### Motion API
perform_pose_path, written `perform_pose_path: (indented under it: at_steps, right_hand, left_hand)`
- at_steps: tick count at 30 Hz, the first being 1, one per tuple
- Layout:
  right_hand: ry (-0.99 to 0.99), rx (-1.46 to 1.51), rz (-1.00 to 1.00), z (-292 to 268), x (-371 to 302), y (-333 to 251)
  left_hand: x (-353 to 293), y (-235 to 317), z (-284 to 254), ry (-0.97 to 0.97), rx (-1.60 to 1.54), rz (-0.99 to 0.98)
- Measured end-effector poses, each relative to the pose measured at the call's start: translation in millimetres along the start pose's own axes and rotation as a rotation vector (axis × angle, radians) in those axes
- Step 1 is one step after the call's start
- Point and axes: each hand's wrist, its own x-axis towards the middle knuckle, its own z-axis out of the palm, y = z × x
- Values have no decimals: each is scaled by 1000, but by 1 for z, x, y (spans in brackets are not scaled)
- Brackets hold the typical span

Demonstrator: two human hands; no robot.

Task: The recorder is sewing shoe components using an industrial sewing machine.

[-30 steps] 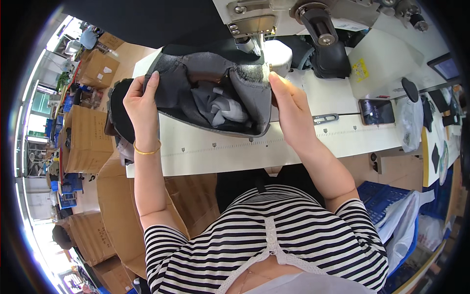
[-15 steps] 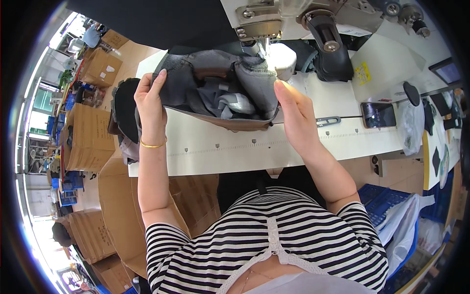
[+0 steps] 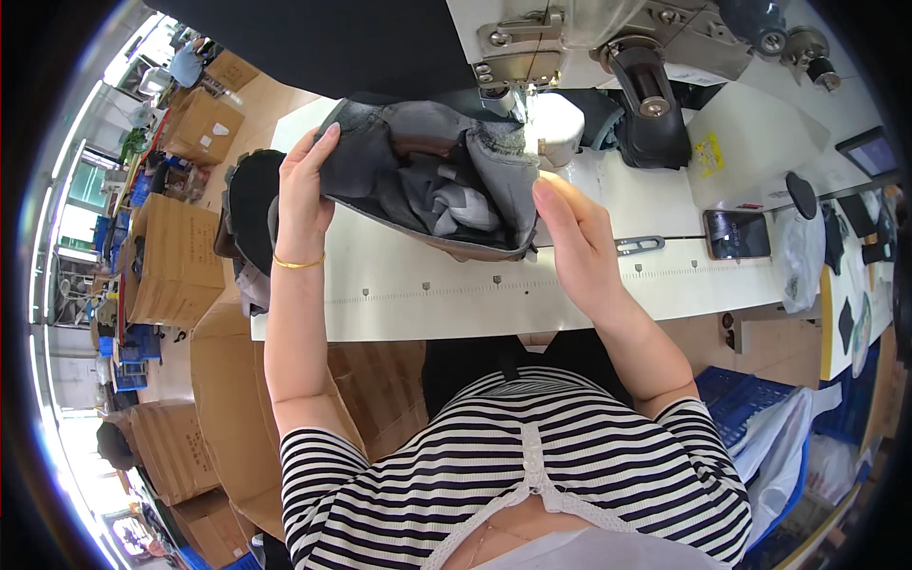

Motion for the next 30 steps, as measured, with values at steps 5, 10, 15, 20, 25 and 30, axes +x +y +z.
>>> perform_pose_path:
  at_steps: [5, 10, 15, 20, 25, 30]
  right_hand:
    - [-86, 75, 62, -7, -11, 5]
    - [-161, 46, 92, -3, -27, 9]
    - [-234, -12, 216, -6, -36, 13]
    - [-330, 3, 226, 2, -33, 21]
    - [-444, 43, 210, 33, -29, 26]
    - [-625, 145, 360, 61, -29, 30]
  left_hand:
    - [65, 19, -9, 157, 217, 42]
    - [146, 56, 7, 75, 280, 217]
    - [138, 86, -5, -117, 853, 432]
    - [58, 102, -78, -198, 1890, 168]
    - [-19, 92, -65, -5, 2026, 457]
    - [-48, 86, -71, 428, 1235, 802]
